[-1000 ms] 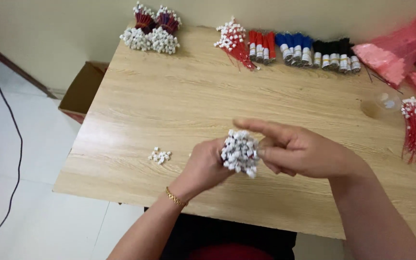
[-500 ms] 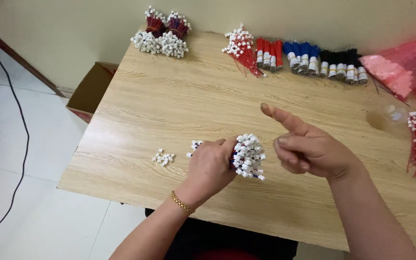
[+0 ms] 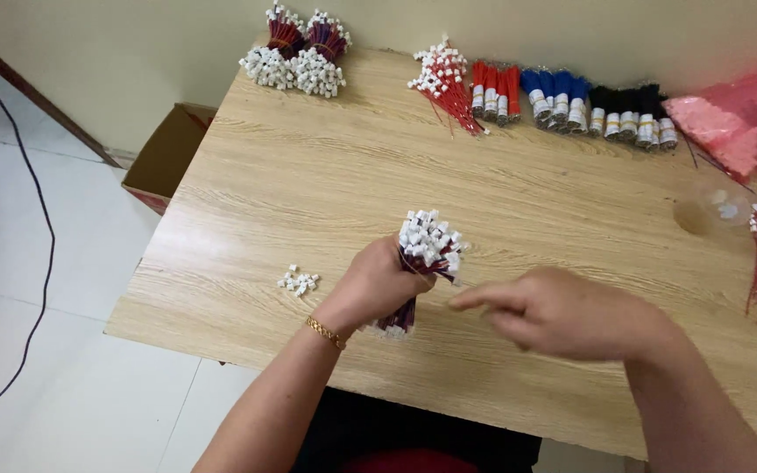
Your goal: Sorting and bundling electronic wire harnesses on a work table
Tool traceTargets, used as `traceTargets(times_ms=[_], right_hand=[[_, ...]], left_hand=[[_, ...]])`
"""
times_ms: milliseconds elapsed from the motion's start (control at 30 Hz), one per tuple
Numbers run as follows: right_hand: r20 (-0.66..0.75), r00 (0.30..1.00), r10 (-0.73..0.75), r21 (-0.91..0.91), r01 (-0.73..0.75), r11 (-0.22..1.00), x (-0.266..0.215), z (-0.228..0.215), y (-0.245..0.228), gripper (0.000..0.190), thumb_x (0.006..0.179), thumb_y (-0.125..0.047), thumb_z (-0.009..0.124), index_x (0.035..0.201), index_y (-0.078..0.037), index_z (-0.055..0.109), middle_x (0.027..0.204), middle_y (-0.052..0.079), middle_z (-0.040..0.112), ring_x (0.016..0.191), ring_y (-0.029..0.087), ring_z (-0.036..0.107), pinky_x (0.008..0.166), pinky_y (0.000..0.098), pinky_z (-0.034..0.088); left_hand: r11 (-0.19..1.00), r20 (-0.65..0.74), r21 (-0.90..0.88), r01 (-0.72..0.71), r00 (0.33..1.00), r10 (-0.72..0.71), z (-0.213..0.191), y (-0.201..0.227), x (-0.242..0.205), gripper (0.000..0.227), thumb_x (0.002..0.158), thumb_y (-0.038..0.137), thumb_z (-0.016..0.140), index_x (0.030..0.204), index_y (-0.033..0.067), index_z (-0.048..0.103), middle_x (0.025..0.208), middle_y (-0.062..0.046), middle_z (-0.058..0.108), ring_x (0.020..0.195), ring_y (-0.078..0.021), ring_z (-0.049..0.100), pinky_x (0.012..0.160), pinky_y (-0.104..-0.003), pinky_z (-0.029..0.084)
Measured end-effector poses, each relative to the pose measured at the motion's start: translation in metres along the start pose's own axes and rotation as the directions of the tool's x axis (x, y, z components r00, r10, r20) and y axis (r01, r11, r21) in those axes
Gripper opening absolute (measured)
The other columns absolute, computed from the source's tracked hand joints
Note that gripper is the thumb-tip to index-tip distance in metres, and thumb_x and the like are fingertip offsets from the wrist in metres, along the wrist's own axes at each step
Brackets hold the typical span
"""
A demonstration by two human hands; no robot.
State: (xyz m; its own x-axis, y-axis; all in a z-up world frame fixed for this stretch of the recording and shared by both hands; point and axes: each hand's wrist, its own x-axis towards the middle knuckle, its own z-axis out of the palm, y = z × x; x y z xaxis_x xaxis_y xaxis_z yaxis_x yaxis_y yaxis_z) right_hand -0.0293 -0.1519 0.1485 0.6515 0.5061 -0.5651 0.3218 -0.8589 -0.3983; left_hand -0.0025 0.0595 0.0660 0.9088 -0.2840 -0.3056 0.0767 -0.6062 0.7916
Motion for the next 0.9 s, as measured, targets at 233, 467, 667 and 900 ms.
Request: traceTargets(times_ms=[233,467,667,900], right_hand=[[-0.526,0.791,-0.312,0.770,0.599,0.220,0.005,-0.006,0.059,0.017,0.089,-0.007,0.058,0.093,0.009,0.064,0.062,0.007,0.049,0.051,0.011,0.036,0.045,0.0236,0.025],[-0.104,0.942,-0.319,0.260,0.336,0.905,0.002,-0.018,0.026,0.029,0.089,-0.025,0.057,0.112,-0.022,0.076,0.063,-0.003,0.068,0.053,0.008,0.057,0.051,0.0242,0.045],[-0.351,0.813,-0.465,0.489,0.582,0.650,0.004,-0.014,0.012,0.023,0.092,-0.019,0.057,0.104,-0.007,0.071,0.074,0.004,0.066,0.067,0.012,0.060,0.059,0.0257,0.048],[-0.618,0.675,-0.402,0.118,0.586,0.802,0.024,-0.018,0.005,0.015,0.092,-0.009,0.059,0.103,-0.009,0.070,0.086,0.001,0.068,0.078,0.011,0.061,0.071,0.0233,0.045]], left_hand=[[0.998,0.139,-0.064,0.026,0.990,-0.017,-0.010,0.012,-0.014,0.017,0.065,0.020,0.066,0.081,0.0137,0.065,0.075,0.001,0.066,0.073,-0.0097,0.058,0.065,-0.029,0.045],[0.838,0.036,-0.546,-0.011,0.999,0.036,-0.014,-0.004,-0.014,0.015,0.072,0.005,0.072,0.072,0.0114,0.059,0.066,0.002,0.058,0.063,-0.0083,0.053,0.058,-0.026,0.044],[0.774,0.070,-0.633,0.037,0.998,0.010,0.001,-0.002,-0.012,0.012,0.075,0.010,0.074,0.070,0.0084,0.063,0.063,-0.004,0.063,0.057,-0.0108,0.057,0.054,-0.027,0.048],[0.705,-0.010,-0.708,-0.041,0.999,0.047,0.005,-0.010,-0.006,0.013,0.077,0.010,0.074,0.073,0.0096,0.062,0.066,-0.003,0.061,0.058,-0.0116,0.056,0.057,-0.028,0.050]])
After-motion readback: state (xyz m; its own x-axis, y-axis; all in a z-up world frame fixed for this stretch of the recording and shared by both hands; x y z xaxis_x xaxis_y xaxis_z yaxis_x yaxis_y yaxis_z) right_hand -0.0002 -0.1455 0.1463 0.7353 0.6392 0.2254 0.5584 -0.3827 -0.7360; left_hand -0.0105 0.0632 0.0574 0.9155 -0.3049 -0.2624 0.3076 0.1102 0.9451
